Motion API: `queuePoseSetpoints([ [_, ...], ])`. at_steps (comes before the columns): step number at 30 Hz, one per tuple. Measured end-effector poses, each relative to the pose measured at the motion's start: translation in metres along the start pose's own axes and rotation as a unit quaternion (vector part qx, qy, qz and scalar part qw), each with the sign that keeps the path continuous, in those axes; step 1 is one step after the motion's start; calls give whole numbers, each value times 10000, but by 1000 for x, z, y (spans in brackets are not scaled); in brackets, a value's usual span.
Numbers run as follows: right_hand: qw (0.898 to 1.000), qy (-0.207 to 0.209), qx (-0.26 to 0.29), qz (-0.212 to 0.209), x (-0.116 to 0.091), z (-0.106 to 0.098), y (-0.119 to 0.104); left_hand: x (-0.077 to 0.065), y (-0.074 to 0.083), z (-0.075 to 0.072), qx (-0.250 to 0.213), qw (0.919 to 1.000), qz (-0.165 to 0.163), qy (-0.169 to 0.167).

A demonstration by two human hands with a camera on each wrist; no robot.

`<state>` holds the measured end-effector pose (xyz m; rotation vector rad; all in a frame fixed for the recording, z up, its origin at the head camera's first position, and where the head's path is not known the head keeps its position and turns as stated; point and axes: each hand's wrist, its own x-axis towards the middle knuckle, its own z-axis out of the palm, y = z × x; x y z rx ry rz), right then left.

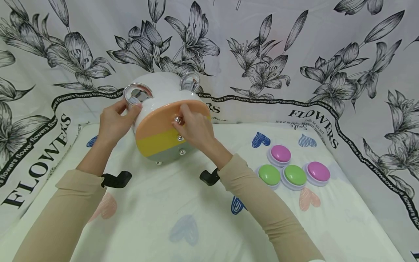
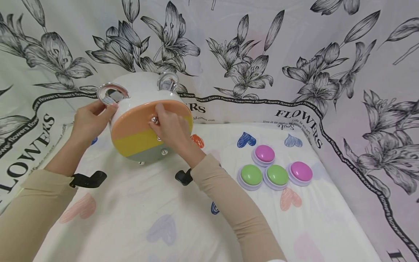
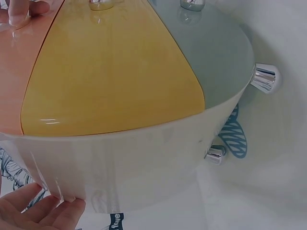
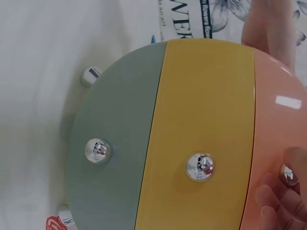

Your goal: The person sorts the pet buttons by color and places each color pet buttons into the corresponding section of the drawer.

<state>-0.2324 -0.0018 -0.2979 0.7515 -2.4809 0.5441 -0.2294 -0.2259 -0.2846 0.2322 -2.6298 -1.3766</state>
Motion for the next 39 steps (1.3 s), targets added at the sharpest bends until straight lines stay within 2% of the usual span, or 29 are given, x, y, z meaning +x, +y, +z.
queuePoseSetpoints([
  [12, 9999, 107, 49, 36, -2, 1, 0, 0, 0, 0, -10, 10000, -52, -1],
  [16, 9999, 11, 125, 74, -3, 1, 0, 0, -1, 0, -19, 10000, -70, 7],
  [22, 9973, -181, 592, 393, -10, 1, 1, 1, -2, 0, -54, 10000, -80, 17],
  [26, 9950, 85, 940, 328, -20, 7, 5, 1, -1, 0, -86, 10000, -20, 28],
  [31, 9937, 288, 1052, 242, -31, 16, 10, 1, -1, 0, -85, 10000, -30, 28],
  [39, 9961, 24, 760, 447, -47, 38, 18, 1, -1, 1, -80, 10000, -45, 37],
])
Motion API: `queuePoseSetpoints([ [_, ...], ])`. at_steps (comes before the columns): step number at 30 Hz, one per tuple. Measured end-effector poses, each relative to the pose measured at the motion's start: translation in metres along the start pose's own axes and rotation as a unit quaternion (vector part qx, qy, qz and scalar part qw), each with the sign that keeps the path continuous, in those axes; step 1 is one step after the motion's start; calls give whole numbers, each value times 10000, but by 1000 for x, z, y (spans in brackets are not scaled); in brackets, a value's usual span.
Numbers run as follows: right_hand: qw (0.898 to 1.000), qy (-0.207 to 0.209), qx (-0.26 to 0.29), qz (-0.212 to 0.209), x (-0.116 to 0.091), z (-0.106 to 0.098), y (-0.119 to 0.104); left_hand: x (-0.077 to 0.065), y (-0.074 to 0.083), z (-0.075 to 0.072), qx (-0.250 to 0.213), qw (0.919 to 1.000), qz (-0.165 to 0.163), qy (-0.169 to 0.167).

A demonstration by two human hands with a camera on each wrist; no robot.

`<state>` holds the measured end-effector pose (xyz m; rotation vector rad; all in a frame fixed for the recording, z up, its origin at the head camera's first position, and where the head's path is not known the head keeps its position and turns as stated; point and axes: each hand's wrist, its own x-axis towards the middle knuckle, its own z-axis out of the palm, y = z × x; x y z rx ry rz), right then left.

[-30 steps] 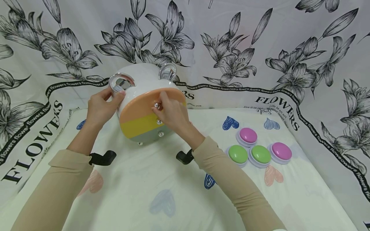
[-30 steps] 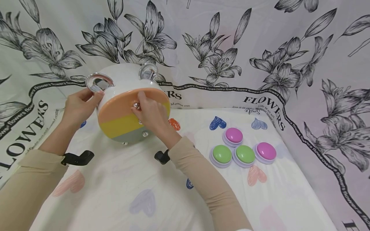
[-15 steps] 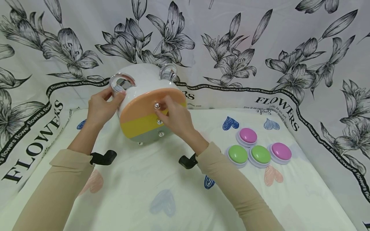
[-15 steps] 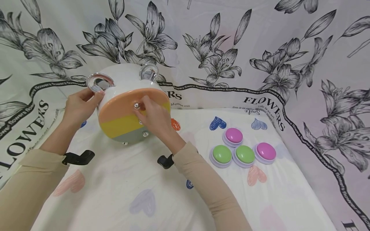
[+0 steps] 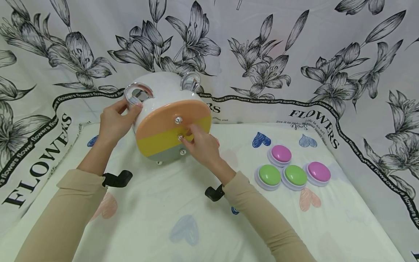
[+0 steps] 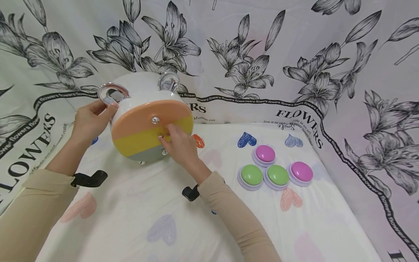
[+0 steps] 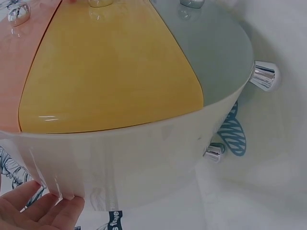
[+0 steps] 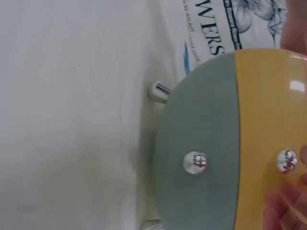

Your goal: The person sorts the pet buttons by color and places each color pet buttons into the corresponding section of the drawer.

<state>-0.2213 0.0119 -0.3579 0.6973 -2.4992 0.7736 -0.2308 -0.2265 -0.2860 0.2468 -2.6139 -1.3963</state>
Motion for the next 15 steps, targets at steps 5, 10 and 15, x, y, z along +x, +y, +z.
queuePoseSetpoints([
  [5, 9997, -139, 11, 176, -4, 10, 2, 0, 0, 0, 7, 10000, 29, 19],
  [10, 9992, -14, 106, 389, -5, 20, 0, 0, 0, 0, 39, 10000, 0, 30],
  [15, 9978, 238, 139, 604, -3, 27, -5, -1, 1, 0, 70, 10000, -28, 34],
])
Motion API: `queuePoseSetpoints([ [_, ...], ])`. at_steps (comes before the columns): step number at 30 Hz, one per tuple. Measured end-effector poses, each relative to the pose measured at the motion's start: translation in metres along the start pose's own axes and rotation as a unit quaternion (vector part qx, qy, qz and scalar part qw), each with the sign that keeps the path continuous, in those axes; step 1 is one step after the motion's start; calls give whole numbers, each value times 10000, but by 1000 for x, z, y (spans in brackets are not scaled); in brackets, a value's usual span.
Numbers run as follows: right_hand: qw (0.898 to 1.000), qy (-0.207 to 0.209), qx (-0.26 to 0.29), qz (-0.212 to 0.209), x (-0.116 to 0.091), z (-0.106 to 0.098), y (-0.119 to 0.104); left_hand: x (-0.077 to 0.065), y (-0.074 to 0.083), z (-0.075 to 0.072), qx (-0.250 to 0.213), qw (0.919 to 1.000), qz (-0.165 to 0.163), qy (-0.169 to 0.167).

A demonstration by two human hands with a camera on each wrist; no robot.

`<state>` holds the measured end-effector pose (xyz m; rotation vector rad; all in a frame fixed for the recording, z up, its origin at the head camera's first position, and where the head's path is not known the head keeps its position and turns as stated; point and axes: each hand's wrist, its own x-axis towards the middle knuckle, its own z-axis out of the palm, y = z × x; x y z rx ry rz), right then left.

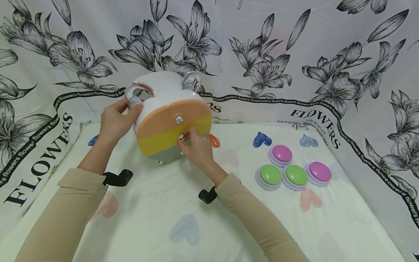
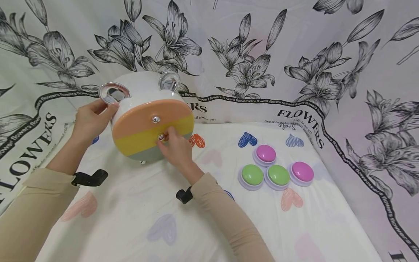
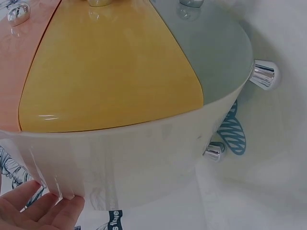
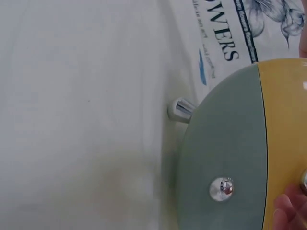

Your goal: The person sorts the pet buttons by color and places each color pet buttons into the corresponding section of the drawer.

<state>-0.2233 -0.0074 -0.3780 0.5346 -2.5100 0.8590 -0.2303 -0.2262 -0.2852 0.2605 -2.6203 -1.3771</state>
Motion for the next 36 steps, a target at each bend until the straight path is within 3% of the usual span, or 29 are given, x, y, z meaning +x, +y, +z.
queuePoseSetpoints([
  [7, 9989, 305, -315, 173, 4, 3, -7, -1, 1, 0, -21, 10000, 24, -3],
  [36, 9984, 268, -367, 326, -1, 0, -9, 1, -2, 1, 41, 10000, 73, 43],
])
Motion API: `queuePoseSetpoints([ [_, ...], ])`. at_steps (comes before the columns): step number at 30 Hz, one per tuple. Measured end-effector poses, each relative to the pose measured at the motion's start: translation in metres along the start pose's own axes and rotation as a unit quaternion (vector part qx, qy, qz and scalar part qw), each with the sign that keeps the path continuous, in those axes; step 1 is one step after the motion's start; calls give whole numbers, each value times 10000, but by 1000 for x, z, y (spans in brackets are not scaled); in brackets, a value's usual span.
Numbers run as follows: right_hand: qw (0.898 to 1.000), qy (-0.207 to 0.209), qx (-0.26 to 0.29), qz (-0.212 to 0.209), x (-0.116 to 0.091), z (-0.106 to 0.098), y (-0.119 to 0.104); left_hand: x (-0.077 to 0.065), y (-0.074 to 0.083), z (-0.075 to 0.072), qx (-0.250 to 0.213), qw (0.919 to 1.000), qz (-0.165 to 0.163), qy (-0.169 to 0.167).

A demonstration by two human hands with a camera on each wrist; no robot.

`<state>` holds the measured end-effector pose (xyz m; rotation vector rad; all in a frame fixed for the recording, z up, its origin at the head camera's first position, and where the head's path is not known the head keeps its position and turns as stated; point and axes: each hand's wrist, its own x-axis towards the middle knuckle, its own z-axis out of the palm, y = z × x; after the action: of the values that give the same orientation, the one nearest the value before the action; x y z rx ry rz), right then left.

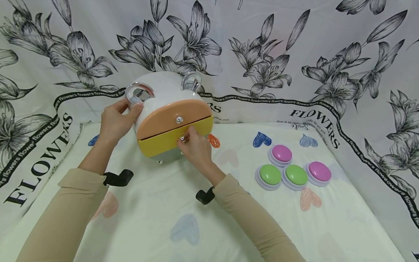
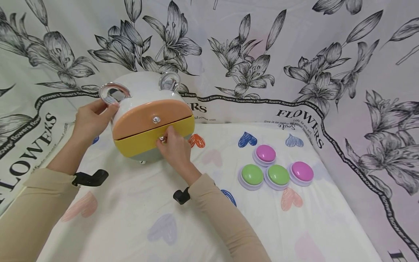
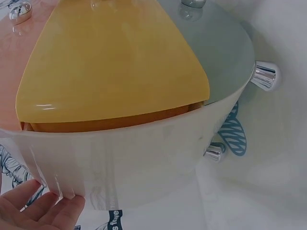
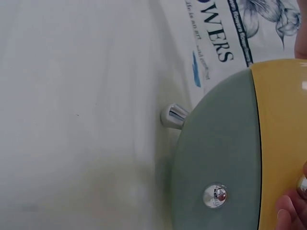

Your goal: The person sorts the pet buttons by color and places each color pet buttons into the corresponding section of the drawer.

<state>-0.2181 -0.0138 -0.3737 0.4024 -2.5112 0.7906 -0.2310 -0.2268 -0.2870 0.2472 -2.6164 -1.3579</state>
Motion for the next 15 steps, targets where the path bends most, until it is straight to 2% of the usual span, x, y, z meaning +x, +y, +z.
queuePoseSetpoints([
  [15, 9999, -116, -79, 33, -8, -7, 2, -1, 2, 0, 35, 10000, -62, -36],
])
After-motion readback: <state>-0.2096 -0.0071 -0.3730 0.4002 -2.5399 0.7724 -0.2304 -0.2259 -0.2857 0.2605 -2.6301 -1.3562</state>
